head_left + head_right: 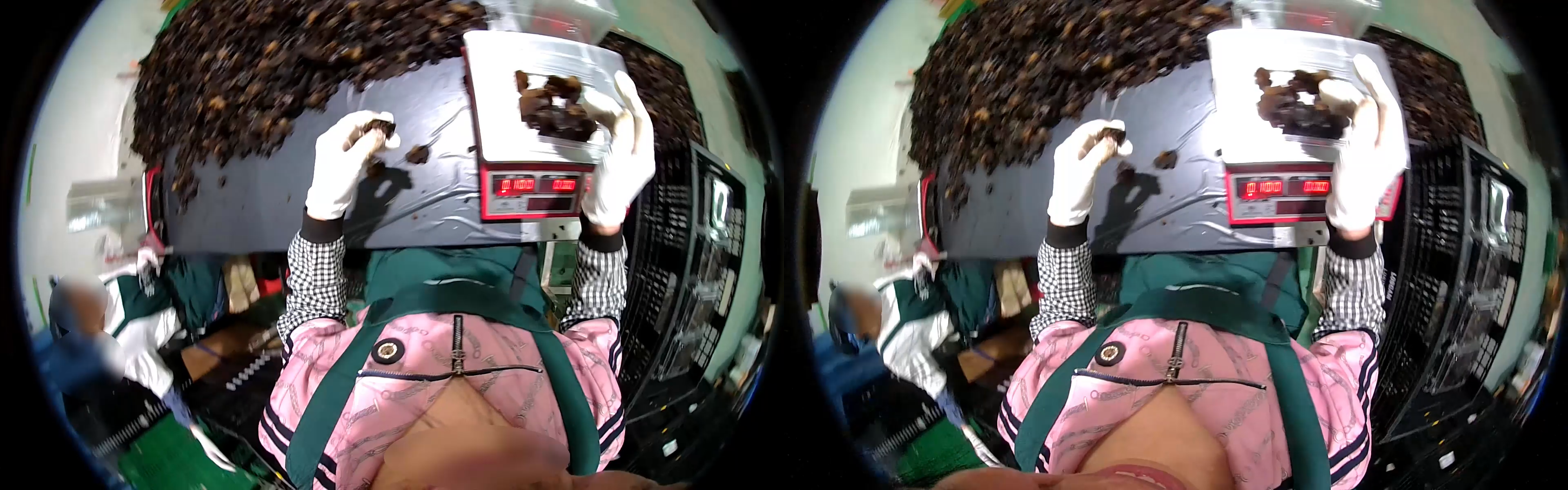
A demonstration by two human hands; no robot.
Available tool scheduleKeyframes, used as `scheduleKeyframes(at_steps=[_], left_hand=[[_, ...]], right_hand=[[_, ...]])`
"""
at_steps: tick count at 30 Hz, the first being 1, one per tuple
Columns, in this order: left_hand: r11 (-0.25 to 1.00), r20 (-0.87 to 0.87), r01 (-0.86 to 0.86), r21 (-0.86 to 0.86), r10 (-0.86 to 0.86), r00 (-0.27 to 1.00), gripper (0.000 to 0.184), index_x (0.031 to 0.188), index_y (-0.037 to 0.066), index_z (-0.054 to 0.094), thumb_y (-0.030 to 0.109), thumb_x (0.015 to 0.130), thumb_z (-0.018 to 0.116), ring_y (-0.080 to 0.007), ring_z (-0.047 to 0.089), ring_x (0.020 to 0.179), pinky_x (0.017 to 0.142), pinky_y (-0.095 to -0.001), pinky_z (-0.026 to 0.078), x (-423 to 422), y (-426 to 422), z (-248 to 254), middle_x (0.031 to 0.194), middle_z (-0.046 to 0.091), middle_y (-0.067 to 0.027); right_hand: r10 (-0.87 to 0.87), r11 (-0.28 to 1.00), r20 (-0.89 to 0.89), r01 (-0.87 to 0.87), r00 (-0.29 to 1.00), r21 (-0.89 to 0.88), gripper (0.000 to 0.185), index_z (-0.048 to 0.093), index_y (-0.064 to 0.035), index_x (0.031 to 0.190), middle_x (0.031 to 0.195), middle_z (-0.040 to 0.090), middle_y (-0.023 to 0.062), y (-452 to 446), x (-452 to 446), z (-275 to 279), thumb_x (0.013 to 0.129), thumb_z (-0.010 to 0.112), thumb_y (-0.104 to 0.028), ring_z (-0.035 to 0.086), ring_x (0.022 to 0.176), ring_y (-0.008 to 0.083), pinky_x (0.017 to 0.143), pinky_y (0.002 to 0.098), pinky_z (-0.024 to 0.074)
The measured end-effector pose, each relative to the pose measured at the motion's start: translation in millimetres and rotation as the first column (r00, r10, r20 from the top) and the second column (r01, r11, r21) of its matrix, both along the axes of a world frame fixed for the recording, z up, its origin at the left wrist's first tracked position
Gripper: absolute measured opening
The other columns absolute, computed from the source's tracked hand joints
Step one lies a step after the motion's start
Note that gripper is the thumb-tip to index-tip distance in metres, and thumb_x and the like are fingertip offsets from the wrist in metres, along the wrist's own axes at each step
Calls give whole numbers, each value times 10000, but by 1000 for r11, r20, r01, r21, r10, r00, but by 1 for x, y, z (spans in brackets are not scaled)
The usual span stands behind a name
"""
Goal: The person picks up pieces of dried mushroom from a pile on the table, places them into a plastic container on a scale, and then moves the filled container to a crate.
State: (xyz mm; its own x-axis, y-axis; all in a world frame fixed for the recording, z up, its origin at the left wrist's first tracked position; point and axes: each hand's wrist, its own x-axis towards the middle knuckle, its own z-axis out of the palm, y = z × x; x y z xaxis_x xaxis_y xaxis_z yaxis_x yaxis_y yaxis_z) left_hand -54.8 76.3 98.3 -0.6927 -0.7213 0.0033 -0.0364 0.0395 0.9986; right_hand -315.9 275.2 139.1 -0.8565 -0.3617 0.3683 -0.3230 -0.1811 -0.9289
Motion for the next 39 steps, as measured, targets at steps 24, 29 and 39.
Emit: scheduleKeyframes(at_steps=[24,29,39], left_hand=[[565,358,120,-816,331,873,375,1282,103,665,69,908,669,-338,604,1166,1010,-399,491,66,23,-62,1244,671,-160],[532,449,276,-800,227,864,333,1204,79,686,66,871,680,-326,631,1076,947,-390,511,33,-7,-101,1161,694,-139],[337,211,241,-910,-124,970,305,1133,58,741,54,829,772,-283,676,1024,884,-353,554,-58,51,25,1100,699,-122]], right_hand=[[639,605,528,-789,559,103,198,636,-21,1144,890,656,54,-53,143,-137,996,565,-132,606,731,123,631,279,508],[511,685,860,-611,14,-397,289,606,-31,1193,956,660,93,-10,145,-129,1033,548,-266,635,741,137,583,243,516],[540,747,840,-429,-53,-507,291,629,-72,1148,901,639,21,6,132,-89,1067,500,-320,586,687,125,573,246,429]])
